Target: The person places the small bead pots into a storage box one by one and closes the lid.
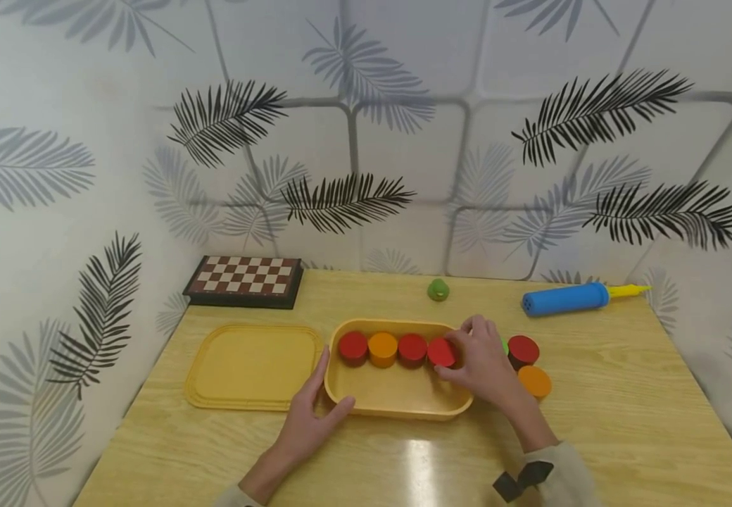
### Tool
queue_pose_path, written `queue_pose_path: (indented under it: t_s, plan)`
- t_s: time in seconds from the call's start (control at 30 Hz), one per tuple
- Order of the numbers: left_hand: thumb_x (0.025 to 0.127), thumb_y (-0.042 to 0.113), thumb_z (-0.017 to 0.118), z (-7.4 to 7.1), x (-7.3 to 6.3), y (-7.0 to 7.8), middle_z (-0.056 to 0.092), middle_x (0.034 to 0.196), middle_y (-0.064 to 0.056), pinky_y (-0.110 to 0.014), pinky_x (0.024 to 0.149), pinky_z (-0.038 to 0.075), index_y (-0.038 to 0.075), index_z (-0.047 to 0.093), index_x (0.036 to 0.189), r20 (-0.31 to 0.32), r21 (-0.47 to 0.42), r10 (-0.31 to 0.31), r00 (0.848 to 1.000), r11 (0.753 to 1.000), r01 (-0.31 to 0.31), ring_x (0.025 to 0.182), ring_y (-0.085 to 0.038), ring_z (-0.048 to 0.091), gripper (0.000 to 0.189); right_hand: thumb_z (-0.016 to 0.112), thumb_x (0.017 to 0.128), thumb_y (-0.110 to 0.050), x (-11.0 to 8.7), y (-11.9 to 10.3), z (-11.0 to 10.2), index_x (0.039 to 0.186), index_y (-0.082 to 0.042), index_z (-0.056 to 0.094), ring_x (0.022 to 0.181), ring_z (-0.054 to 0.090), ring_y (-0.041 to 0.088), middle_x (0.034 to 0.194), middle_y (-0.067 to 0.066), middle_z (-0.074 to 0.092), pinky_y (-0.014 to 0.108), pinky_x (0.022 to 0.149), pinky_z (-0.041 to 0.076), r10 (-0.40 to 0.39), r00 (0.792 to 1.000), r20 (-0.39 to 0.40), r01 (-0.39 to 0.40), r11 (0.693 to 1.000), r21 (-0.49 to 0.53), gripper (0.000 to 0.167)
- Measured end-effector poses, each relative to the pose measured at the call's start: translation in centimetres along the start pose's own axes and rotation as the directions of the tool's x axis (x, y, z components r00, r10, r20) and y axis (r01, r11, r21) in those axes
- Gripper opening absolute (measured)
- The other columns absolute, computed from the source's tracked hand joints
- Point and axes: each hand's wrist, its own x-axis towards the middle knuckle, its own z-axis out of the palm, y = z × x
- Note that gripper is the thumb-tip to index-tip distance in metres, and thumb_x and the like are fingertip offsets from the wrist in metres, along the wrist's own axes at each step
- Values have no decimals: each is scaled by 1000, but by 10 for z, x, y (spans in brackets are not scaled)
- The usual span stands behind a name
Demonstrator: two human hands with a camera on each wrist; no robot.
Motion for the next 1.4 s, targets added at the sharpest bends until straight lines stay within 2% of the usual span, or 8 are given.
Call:
queue_pose_path:
  t_s: [0.23, 0.53, 0.77, 0.83, 0.9, 1.0, 1.07, 1.4]
  plan:
    - [98, 36, 76, 1, 0, 0, 13, 175, -12, -33, 126, 17, 11, 13, 169, 3, -2, -5, 1000, 1000, 5, 159, -20, 16, 98, 91, 79, -27, -1, -3, -3, 109, -4, 76, 98, 43, 34, 105, 14, 51, 40, 76, 36, -37, 999, 2, 37, 999, -16, 41]
    - [98, 35, 75, 2, 0, -1, 13, 175, -12, -32, 126, 17, 11, 13, 168, 6, -3, -10, 1000, 1000, 10, 159, -19, 16, 97, 84, 88, -14, -14, -2, -13, 123, 4, 69, 113, 60, 40, 123, 20, 66, 60, 95, 54, -57, 992, -112, 77, 980, 182, 42]
    - [98, 34, 75, 2, 0, -1, 13, 174, -14, -34, 126, 18, 10, 13, 168, 0, 4, 10, 1000, 1000, -10, 159, -23, 17, 97, 84, 86, -8, -30, 8, -26, 129, 5, 65, 109, 67, 40, 124, 22, 70, 61, 90, 57, -46, 984, -174, 78, 981, 179, 49]
    - [98, 34, 75, 2, 0, 0, 13, 174, -14, -34, 126, 18, 10, 14, 168, -2, 6, 14, 1000, 1000, -14, 159, -23, 18, 96, 84, 86, -7, -35, 11, -31, 130, 5, 65, 109, 67, 40, 124, 22, 70, 54, 90, 58, -41, 981, -191, 74, 983, 168, 49]
    - [98, 34, 75, 2, 0, 0, 14, 174, -13, -35, 126, 18, 11, 14, 168, -3, 6, 11, 1000, 1000, -11, 159, -22, 18, 96, 84, 86, -6, -39, 14, -36, 131, 5, 64, 110, 67, 40, 124, 23, 70, 36, 93, 57, -39, 978, -204, 74, 983, 168, 50]
    - [98, 35, 75, 1, 0, 1, 14, 174, -12, -35, 126, 18, 11, 14, 168, -2, 6, 6, 1000, 1000, -6, 159, -20, 18, 97, 83, 87, -4, -47, 20, -43, 133, 5, 63, 113, 65, 41, 126, 23, 69, 9, 95, 43, -23, 976, -216, 63, 981, 181, 51]
    - [98, 36, 75, 1, 1, 1, 14, 175, -11, -34, 126, 18, 10, 14, 168, -1, 6, 3, 1000, 1000, -3, 159, -19, 17, 97, 84, 87, -5, -53, 23, -48, 134, 5, 62, 115, 64, 42, 128, 24, 68, 0, 96, 32, -2, 976, -219, 48, 977, 206, 53]
    - [97, 37, 76, 1, 1, 2, 14, 175, -11, -36, 126, 20, 11, 14, 169, -4, 11, -9, 1000, 1000, 9, 158, -18, 18, 98, 81, 86, -1, -82, 50, -62, 138, 7, 58, 117, 57, 48, 134, 29, 61, -1, 91, 28, 103, 974, -202, -58, 974, 218, 58]
